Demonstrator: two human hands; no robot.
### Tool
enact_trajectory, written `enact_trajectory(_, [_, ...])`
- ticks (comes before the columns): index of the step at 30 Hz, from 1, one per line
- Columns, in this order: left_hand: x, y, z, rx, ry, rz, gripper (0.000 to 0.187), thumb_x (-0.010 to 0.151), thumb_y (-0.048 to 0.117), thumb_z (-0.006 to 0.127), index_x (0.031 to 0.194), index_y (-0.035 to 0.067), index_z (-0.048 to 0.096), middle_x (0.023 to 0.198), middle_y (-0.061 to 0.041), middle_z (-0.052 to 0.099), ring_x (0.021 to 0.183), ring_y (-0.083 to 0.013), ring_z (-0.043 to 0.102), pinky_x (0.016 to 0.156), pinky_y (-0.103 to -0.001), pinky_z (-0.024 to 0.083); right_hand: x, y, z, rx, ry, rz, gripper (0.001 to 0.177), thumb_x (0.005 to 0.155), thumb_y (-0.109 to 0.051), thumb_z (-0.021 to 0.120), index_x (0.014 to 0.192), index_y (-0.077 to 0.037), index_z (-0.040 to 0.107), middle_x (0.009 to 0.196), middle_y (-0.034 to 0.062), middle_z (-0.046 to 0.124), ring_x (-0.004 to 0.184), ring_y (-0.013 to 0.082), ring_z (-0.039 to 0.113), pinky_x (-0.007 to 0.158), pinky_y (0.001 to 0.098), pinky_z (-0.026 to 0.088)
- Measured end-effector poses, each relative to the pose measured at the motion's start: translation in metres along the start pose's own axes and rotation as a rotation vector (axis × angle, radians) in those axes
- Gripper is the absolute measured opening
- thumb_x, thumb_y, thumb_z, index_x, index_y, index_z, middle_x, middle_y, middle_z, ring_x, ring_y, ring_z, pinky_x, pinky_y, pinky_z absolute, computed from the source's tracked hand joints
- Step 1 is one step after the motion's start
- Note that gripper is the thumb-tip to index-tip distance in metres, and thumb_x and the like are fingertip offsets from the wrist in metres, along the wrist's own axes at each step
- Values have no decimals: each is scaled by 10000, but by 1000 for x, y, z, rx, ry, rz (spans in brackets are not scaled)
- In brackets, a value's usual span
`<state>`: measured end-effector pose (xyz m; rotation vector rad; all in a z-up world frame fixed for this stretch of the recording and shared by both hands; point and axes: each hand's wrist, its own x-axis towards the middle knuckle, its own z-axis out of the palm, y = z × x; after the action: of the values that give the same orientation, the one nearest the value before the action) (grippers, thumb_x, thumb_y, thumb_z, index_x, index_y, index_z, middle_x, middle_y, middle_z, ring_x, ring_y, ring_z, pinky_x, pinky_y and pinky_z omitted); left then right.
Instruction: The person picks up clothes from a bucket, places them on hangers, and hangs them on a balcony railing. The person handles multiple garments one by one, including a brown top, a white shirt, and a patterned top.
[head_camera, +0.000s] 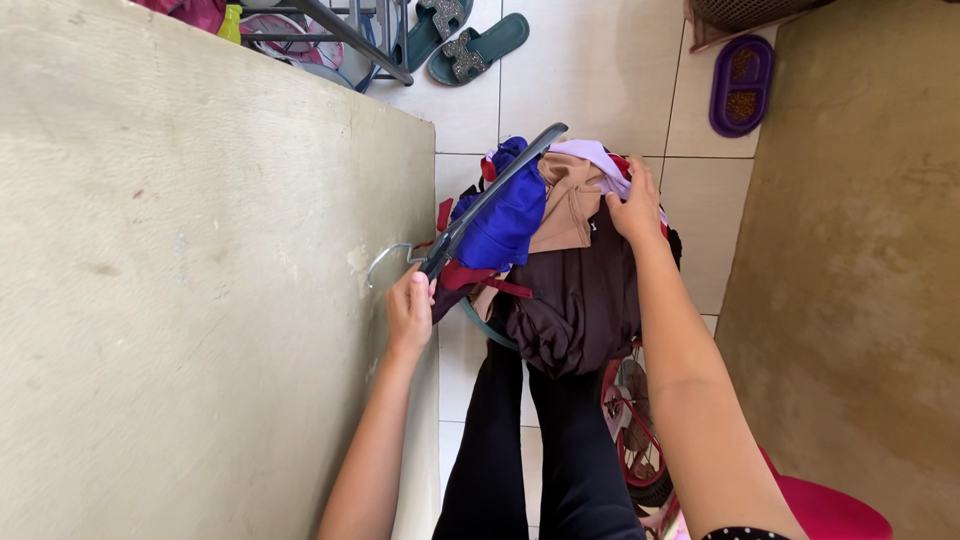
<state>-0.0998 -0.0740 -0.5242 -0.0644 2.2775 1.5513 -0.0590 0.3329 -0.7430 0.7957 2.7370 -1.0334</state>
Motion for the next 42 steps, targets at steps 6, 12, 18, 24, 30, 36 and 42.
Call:
enact_trajectory(6, [-2,-8,1,-30,-1,17,619,1084,513,368,1174,25,736,715,6,527,635,-99,500,580,-276,419,13,7,18,-145,-146,213,629,931,-205,609,1523,-94,428,1073,307,674,1009,499,611,926,539,459])
enact_trajectory(12, [-9,4,3,-34,40,-61,603,1074,493,358,1203,48,745,708,16,539,622,-86,498,569,-264,427,-59,-36,-9,-15,28,35,191,923,-112,553,1010,-59,715,919,224,689,879,440,661,749,520,513])
enact_trajectory(18, [-23,29,2,-94,81,-173,549,1067,466,396,1183,63,750,708,25,567,628,-67,490,571,-251,428,-143,-72,-65,63,156,-96,207,894,-73,533,1002,-23,702,958,188,702,846,407,674,752,451,526])
enact_trajectory(24, [-48,68,-9,-146,82,-205,541,1066,476,410,1165,73,757,727,16,545,650,-71,477,583,-253,429,-193,-115,-126,287,26,449,229,941,-132,512,963,-27,715,734,98,698,664,171,662,663,350,519])
enact_trajectory(30, [-81,111,-23,-145,89,-183,557,1057,517,425,1131,80,763,720,16,548,688,-73,528,595,-264,464,-231,-167,-191,423,97,399,247,949,-147,494,969,-22,706,715,92,652,670,126,591,653,337,486])
enact_trajectory(36, [-110,160,-40,-162,94,-151,567,1032,546,438,1124,88,759,732,28,610,689,-70,568,594,-270,475,-272,-220,-264,248,182,297,315,920,-220,518,1060,-60,750,697,121,652,652,179,626,697,360,515])
enact_trajectory(42, [-138,207,-58,-147,78,-111,569,1032,555,455,1121,88,768,710,32,547,640,-77,517,582,-276,467,-315,-256,-333,97,195,276,406,862,-464,730,976,-75,752,753,98,710,673,172,653,684,353,523])
